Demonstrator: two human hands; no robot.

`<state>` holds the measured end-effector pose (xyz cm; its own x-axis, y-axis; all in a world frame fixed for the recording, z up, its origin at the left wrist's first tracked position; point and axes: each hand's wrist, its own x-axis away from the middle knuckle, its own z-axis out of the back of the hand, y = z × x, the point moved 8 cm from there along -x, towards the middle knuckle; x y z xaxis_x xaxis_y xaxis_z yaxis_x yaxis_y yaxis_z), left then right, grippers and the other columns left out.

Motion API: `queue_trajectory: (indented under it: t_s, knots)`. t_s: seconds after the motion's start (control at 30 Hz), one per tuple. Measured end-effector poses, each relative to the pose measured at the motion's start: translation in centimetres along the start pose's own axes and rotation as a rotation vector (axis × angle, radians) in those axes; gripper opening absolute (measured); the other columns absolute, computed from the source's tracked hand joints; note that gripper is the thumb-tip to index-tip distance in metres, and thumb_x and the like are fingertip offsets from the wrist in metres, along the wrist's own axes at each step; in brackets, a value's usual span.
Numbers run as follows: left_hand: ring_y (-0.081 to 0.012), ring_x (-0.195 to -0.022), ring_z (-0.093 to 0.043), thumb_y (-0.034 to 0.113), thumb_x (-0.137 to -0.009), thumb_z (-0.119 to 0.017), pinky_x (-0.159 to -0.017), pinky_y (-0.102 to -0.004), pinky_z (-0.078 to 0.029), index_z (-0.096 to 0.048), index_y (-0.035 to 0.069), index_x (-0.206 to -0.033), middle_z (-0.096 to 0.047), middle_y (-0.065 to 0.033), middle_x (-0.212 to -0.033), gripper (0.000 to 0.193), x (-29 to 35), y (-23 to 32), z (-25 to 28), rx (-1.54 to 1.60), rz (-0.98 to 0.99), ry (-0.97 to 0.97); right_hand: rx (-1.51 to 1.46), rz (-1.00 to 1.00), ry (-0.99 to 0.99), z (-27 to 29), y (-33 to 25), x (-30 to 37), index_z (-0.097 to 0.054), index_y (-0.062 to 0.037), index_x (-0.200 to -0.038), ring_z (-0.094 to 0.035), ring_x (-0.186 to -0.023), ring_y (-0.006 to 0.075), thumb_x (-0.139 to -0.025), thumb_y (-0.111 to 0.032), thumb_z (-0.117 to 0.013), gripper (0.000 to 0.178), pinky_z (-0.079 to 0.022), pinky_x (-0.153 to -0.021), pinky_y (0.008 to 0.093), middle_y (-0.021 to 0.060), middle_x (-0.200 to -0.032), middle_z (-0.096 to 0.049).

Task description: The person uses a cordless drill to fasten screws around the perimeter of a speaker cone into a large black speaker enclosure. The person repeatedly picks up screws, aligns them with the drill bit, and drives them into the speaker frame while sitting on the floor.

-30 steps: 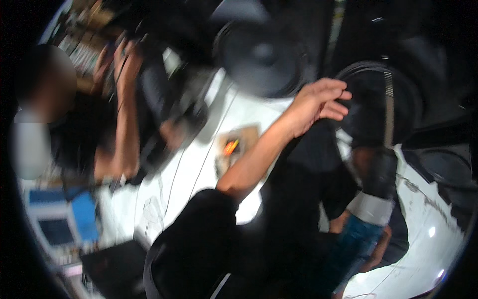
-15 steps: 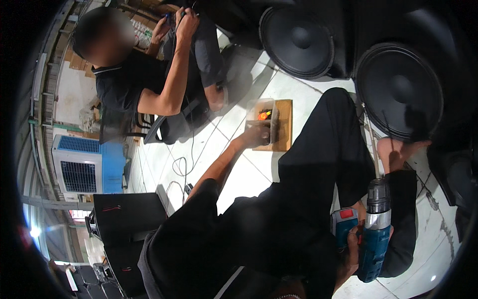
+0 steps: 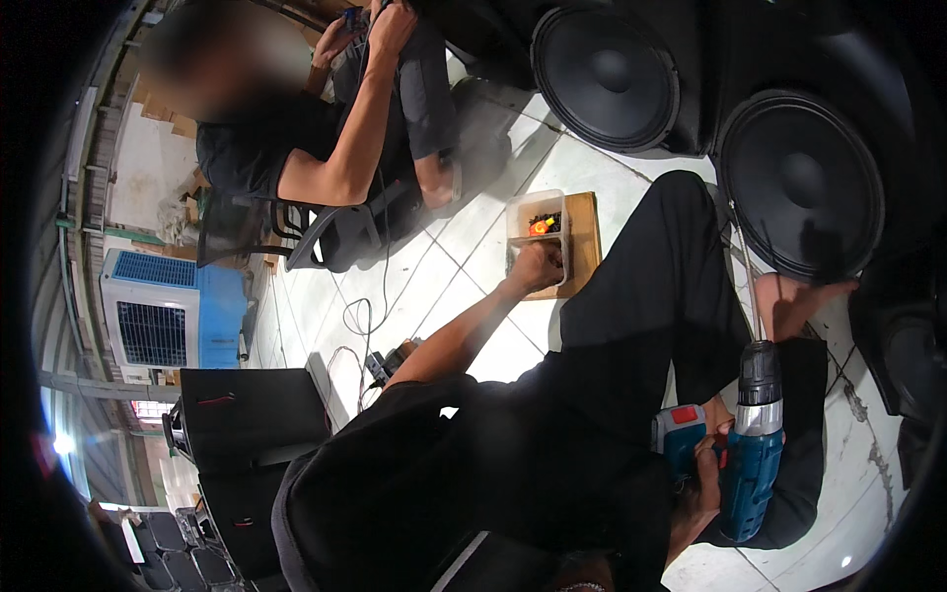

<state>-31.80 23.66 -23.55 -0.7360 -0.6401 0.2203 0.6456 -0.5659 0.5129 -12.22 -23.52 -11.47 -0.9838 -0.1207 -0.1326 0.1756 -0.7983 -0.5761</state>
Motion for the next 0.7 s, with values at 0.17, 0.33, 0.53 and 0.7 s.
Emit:
queue_trajectory:
  t_s: [0.17,0.33,0.53,0.7]
  knots:
    - [-0.0197,-0.074,-0.069,0.009,-0.069,-0.073,-0.068,-0.0320,-0.054,-0.071,0.002,-0.083,-0.071,-0.0117,-0.080,0.016,0.4,1.4,0.8,0.040,-0.098,-0.142,0.094,0.009,0.037,-2.4,-1.2,-3.9,-0.052,-0.0032,-0.124,-0.062,-0.105,0.0302,-0.083,-0.036,-0.065,0.054,-0.050,-0.093,0.0420,0.0170,-0.115,-0.061]
    - [-0.0185,-0.084,-0.068,0.008,-0.078,-0.067,-0.075,-0.0298,-0.053,-0.072,-0.001,-0.085,-0.070,-0.0102,-0.095,0.012,1.8,0.4,3.8,0.237,0.001,-0.227,0.082,0.039,0.025,-3.5,-2.1,-4.4,-0.051,-0.0031,-0.125,-0.061,-0.105,0.0307,-0.082,-0.036,-0.067,0.056,-0.050,-0.093,0.0423,0.0173,-0.115,-0.060]
    - [-0.0219,-0.093,-0.064,0.000,-0.090,-0.055,-0.085,-0.0283,-0.052,-0.056,-0.005,-0.115,-0.064,-0.0134,-0.105,0.025,3.5,0.5,4.1,0.895,0.240,-0.341,0.069,0.068,0.019,-3.6,-2.1,-3.9,-0.050,-0.0031,-0.126,-0.061,-0.106,0.0312,-0.080,-0.037,-0.069,0.060,-0.050,-0.093,0.0427,0.0177,-0.115,-0.059]
    - [-0.0185,-0.098,-0.058,0.002,-0.094,-0.044,-0.089,-0.0269,-0.049,-0.051,-0.004,-0.119,-0.058,-0.0108,-0.105,0.027,4.5,1.1,4.5,1.344,0.351,-0.410,0.041,0.091,0.004,-3.0,-2.5,-2.6,-0.049,-0.0031,-0.127,-0.060,-0.106,0.0316,-0.079,-0.037,-0.070,0.063,-0.049,-0.094,0.0430,0.0179,-0.115,-0.059]
